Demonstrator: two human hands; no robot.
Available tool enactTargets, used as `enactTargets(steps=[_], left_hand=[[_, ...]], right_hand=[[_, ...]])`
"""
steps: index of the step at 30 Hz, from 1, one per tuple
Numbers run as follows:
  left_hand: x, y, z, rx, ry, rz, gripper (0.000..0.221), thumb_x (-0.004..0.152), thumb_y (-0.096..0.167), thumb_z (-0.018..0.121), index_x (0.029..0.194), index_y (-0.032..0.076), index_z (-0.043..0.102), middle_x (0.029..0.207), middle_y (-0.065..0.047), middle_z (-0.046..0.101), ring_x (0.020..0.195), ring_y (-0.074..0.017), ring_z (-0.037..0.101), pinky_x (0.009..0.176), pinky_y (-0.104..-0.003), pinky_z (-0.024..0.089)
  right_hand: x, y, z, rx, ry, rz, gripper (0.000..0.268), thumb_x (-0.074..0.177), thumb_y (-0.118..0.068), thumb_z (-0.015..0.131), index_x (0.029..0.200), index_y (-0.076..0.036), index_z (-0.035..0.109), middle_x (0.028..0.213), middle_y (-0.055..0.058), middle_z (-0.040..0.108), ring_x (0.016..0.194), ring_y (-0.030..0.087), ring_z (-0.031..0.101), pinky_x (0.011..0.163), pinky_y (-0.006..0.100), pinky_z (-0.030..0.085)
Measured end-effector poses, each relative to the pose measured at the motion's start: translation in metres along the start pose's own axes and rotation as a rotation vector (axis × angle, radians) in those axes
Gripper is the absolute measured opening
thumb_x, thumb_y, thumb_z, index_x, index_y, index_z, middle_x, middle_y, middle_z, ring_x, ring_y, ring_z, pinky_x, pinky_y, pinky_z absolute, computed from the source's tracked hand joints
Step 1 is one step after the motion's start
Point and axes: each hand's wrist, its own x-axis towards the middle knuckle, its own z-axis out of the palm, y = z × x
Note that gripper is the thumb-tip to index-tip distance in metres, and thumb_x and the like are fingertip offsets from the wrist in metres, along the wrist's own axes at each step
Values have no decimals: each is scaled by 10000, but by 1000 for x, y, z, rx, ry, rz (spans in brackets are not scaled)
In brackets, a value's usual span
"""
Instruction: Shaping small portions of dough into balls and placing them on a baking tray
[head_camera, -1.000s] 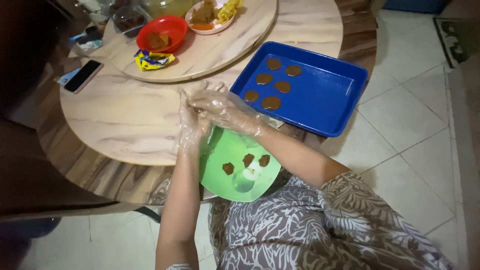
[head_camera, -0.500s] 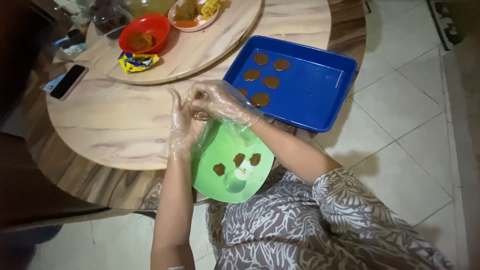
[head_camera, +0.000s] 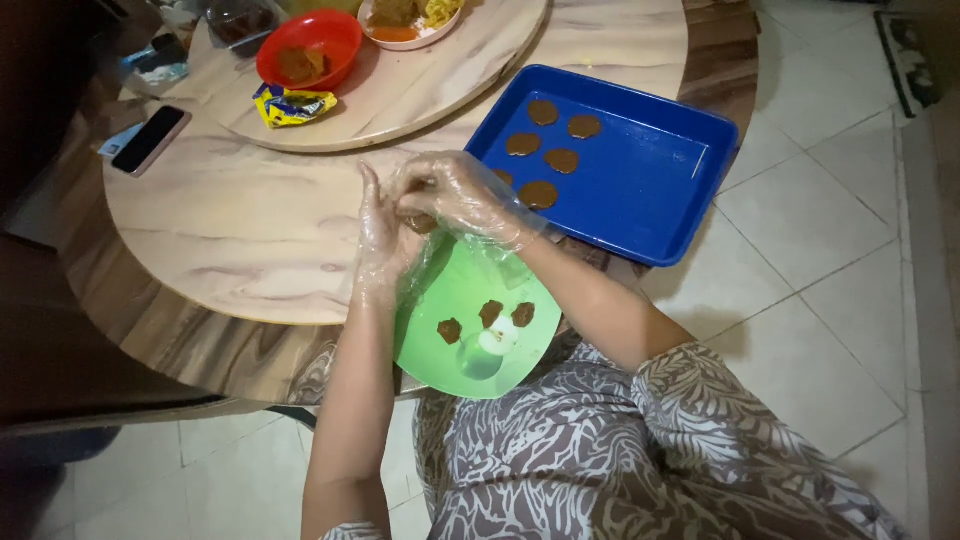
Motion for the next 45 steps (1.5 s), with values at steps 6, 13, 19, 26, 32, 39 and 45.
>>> enactTargets(steps=[6, 13, 19, 26, 32, 39, 45], left_hand=[[-16, 2, 14, 262, 48, 45, 1047, 791, 875, 424, 1424, 48, 532, 1372, -242, 535, 1246, -427, 568, 1096, -531, 479], [-17, 5, 29, 24, -25, 51, 931, 877, 756, 409, 1404, -10, 466, 1255, -299, 593, 1171, -455, 623, 1008, -572, 548], [-41, 13, 48, 306, 16, 87, 1074, 778, 867, 391, 1359, -25, 535, 1338, -252, 581, 1077, -374, 655, 1016, -462, 496], [-38, 14, 45, 214, -184, 157, 940, 770, 781, 357, 1231, 4, 613, 1304, -244, 604, 1177, -405, 621, 1031, -579, 536], [-58, 21, 76, -75, -70, 87, 1162, 694, 684, 467, 1578, 41, 75, 1590, -330, 254, 1438, -464, 341, 1167, -610, 341], [-51, 17, 69, -57, -39, 84, 1155, 666, 697, 494, 1560, 30, 195, 1527, -310, 413, 1294, -453, 533, 1058, -560, 482], [-46, 20, 62, -35, -63, 106, 1153, 672, 701, 516, 1560, 50, 173, 1548, -316, 373, 1346, -473, 489, 1102, -571, 452]], right_hand=[[-10, 2, 5, 63, -23, 82, 239, 792, -250, 853, 1021, -245, 781, 1004, 69, 769, 1035, 266, 730, 924, 390, 561], [-2, 3, -7, 283, 29, -3, 122, 910, -172, 788, 1028, -141, 779, 1014, 110, 764, 988, 280, 725, 981, 418, 536], [-7, -7, 0, 507, -16, 96, 224, 886, -100, 781, 1107, -112, 749, 1055, 93, 744, 893, 215, 725, 813, 354, 626], [-7, -16, 1, 473, 126, 225, 161, 920, -16, 710, 1053, -102, 739, 1127, 77, 732, 819, 139, 753, 556, 126, 656], [-17, -8, -43, 377, 282, 37, 249, 858, 9, 660, 1075, -78, 744, 1100, 65, 759, 1016, 160, 727, 921, 239, 588], [-63, 30, -160, -19, 377, 74, 209, 972, 26, 731, 1136, -104, 735, 1146, 24, 745, 1011, 125, 720, 899, 219, 629], [-73, 96, -191, -428, 206, 331, 101, 972, -160, 733, 1066, -168, 769, 1128, 41, 761, 1026, 220, 687, 831, 395, 524]])
